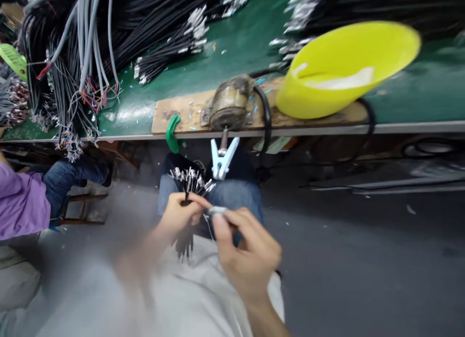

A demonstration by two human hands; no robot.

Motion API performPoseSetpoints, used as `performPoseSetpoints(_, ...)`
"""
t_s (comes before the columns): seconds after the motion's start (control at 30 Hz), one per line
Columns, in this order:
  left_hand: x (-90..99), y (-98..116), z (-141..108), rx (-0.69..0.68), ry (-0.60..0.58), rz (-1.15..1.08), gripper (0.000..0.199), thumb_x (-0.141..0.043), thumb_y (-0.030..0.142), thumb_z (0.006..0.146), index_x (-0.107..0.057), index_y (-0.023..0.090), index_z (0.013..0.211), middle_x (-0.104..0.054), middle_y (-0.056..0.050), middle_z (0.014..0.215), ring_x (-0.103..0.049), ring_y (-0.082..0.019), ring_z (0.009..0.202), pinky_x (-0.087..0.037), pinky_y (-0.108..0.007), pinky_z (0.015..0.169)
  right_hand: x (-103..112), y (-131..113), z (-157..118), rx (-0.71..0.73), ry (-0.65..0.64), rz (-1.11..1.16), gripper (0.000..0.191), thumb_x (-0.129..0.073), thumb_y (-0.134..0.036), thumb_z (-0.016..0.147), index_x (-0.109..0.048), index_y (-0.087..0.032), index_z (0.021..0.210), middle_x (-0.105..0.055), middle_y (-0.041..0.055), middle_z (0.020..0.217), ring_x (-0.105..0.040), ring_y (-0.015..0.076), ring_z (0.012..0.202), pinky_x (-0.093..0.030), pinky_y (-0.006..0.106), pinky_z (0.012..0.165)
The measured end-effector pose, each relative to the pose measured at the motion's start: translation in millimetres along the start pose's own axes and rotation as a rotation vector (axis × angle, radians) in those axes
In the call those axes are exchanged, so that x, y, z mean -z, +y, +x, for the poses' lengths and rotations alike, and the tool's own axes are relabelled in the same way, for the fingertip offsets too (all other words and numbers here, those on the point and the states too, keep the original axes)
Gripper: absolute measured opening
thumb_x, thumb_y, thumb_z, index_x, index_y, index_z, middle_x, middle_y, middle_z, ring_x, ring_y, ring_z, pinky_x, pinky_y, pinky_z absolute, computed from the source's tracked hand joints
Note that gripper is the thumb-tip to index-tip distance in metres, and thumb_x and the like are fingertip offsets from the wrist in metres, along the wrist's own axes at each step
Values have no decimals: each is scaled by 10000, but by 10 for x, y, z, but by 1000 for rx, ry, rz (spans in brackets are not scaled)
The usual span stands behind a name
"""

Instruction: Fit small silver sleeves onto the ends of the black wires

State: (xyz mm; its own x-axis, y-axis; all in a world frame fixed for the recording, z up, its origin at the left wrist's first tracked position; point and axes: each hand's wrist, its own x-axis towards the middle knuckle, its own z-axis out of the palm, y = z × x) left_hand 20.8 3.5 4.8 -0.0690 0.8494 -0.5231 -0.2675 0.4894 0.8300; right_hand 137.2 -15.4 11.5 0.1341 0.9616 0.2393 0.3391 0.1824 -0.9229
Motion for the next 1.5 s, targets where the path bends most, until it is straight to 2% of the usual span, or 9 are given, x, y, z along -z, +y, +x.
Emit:
performPoseSetpoints(0.13,1,-6,-124,-308,1,465,220,-521,68,640,-709,165,578,-688,-25,608,-593,-159,648,-447,-264,652,-102,-69,79,89,-74,12,55,-597,-224,774,-632,-198,807,-499,-4,623,-487,149,549,-416,278,514)
performPoseSetpoints(0.3,-20,52,-234,-338,5,608,193,-553,180,726,-730,146,657,-691,-41,635,-597,-172,632,-459,-260,623,-106,-72,182,71,-149,154,119,-572,-164,781,-603,-204,673,-530,0,596,-494,141,528,-398,252,469)
performPoseSetpoints(0.53,-36,186,-286,-263,211,481,95,-646,235,567,-612,147,551,-583,-2,517,-503,-134,525,-412,-251,558,-71,-82,244,82,-91,179,255,-563,-113,767,-502,-200,535,-456,-28,510,-418,117,467,-330,239,431)
performPoseSetpoints(0.67,-82,233,-295,-222,137,321,302,-609,416,637,-516,165,495,-456,32,416,-404,-96,405,-346,-235,434,-112,-127,263,142,27,248,219,-551,-56,754,-540,-198,589,-483,-22,529,-433,123,495,-357,243,470)
performPoseSetpoints(0.8,-92,235,-280,-142,24,136,512,-606,656,568,-507,159,495,-387,56,356,-330,-64,324,-265,-212,351,-99,-42,279,17,-152,472,186,-554,-145,786,-592,-190,609,-515,2,568,-478,140,526,-384,251,475)
performPoseSetpoints(0.97,-100,379,-280,-137,28,277,567,-593,703,535,-538,143,465,-411,34,338,-347,-62,315,-267,-213,361,-70,106,296,-230,-284,702,210,-520,-350,839,-640,-198,759,-527,4,598,-482,132,508,-399,247,470)
performPoseSetpoints(1.17,-110,440,-280,-157,8,300,540,-595,676,561,-537,149,460,-414,34,340,-357,-70,313,-280,-213,347,-40,-12,418,-79,-273,587,168,-614,-291,776,-603,-192,641,-531,16,624,-502,146,565,-411,237,491)
performPoseSetpoints(1.33,-158,352,-283,-279,136,283,427,-662,546,599,-537,150,498,-412,58,369,-345,-60,345,-309,-204,377,-112,-92,407,-37,-89,518,211,-547,-259,820,-520,-204,618,-455,-12,596,-456,133,535,-385,230,469)
performPoseSetpoints(1.5,-150,387,-259,-252,118,290,511,-600,642,598,-544,149,474,-401,50,336,-353,-70,316,-305,-210,346,-95,-140,441,87,-28,344,167,-558,-234,807,-562,-214,641,-508,11,607,-478,163,568,-407,272,521)
